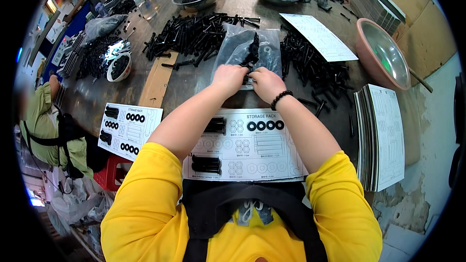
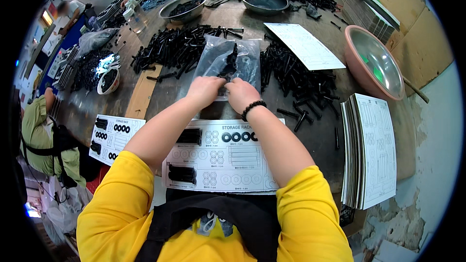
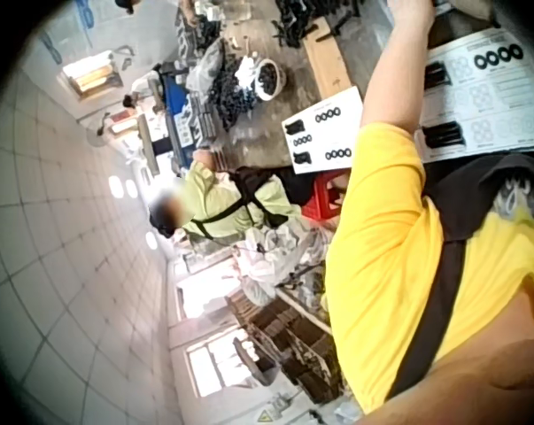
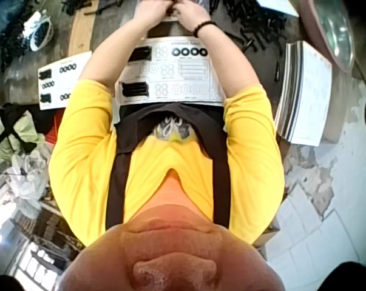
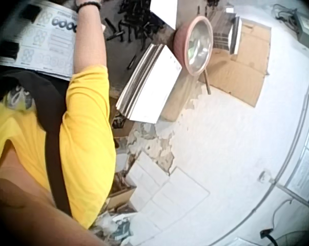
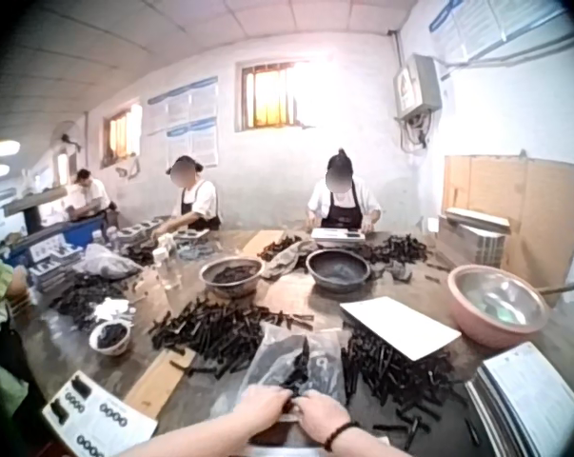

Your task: The person sorts small black hardware components, including rods and washers, from a plastic bag onto a printed layout sheet. They repeatedly pick up items, place them in designated spots, and adjust the arrangement.

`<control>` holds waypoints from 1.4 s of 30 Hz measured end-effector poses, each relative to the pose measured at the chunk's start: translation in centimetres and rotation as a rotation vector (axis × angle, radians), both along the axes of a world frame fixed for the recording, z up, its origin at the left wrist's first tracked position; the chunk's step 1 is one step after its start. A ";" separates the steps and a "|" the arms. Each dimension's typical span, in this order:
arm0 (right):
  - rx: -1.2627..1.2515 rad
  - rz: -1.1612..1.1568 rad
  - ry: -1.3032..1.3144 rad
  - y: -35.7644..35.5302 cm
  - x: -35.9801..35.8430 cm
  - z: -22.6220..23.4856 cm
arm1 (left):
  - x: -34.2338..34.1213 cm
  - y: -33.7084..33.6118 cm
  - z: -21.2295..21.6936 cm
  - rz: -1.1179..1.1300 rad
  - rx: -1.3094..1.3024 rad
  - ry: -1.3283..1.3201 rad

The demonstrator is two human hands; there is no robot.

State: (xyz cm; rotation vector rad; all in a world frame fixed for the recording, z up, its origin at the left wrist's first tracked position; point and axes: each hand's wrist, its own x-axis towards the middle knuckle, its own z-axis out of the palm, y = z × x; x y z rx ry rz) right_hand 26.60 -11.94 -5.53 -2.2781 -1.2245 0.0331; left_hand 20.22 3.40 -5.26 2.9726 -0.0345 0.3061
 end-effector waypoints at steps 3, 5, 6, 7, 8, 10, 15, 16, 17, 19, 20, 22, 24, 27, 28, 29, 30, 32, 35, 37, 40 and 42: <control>-0.084 -0.062 0.000 1.3 0.7 0.0 | 0.5 1.8 0.7 0.178 0.273 0.004; -0.152 -0.085 -0.034 2.1 1.0 -0.2 | 0.3 3.4 0.7 0.188 0.317 -0.011; -0.186 -0.097 -0.051 2.6 1.1 -0.4 | 0.3 3.9 0.6 0.170 0.355 -0.020; -0.263 -0.105 -0.066 3.2 1.2 -0.2 | 0.2 4.1 0.7 0.126 0.386 -0.026; -0.297 -0.152 -0.037 3.9 1.0 0.0 | 0.1 4.0 0.5 0.081 0.417 -0.032; -0.365 -0.249 0.021 5.1 0.5 0.3 | 0.2 4.1 -0.2 -0.018 0.386 -0.058; -0.307 -0.252 -0.021 6.2 0.2 -0.8 | 0.8 3.4 -0.8 0.139 0.112 0.094; -0.285 -0.245 -0.001 6.2 0.3 -0.9 | 0.9 3.3 -0.6 0.155 0.092 0.117; -0.264 -0.238 0.018 6.2 0.4 -0.9 | 0.9 3.2 -0.4 0.164 0.044 0.102; -0.189 -0.221 0.067 6.1 1.0 -1.4 | 0.8 3.0 0.0 0.178 -0.051 0.072; -0.142 -0.214 0.091 6.0 1.2 -1.9 | 0.8 3.0 0.0 0.176 -0.111 0.062; -0.047 -0.194 0.139 5.9 1.4 -2.4 | 0.5 3.5 -0.2 0.176 -0.228 0.040; 0.085 -0.157 0.129 5.1 1.4 -2.5 | -0.1 4.1 0.2 0.163 -0.375 -0.026; 0.193 -0.162 0.282 4.0 1.0 -0.4 | -2.2 4.7 2.2 0.187 -0.674 0.040; 0.247 -0.120 0.314 3.4 1.0 -0.3 | -3.6 4.5 3.2 0.181 -0.762 0.052; 0.235 -0.089 0.365 2.7 0.4 0.5 | -4.9 4.6 3.7 0.182 -0.765 0.045; 0.224 -0.057 0.418 2.0 -0.3 1.5 | -6.3 4.4 4.4 0.182 -0.756 0.083; 0.133 0.019 0.436 0.7 -2.4 2.8 | -9.3 4.0 5.4 0.170 -0.703 0.152; -0.035 0.182 0.528 -1.2 -6.3 4.0 | -13.9 3.1 5.2 0.070 -0.619 0.168; -0.089 0.288 0.446 -2.1 -9.0 3.1 | -16.4 2.3 5.2 0.022 -0.568 0.241; -0.212 0.362 0.308 -1.9 -12.5 2.6 | -18.9 1.4 4.2 -0.065 -0.478 0.306; -0.332 0.353 0.213 -1.3 -14.1 2.6 | -19.8 1.1 3.2 -0.090 -0.515 0.276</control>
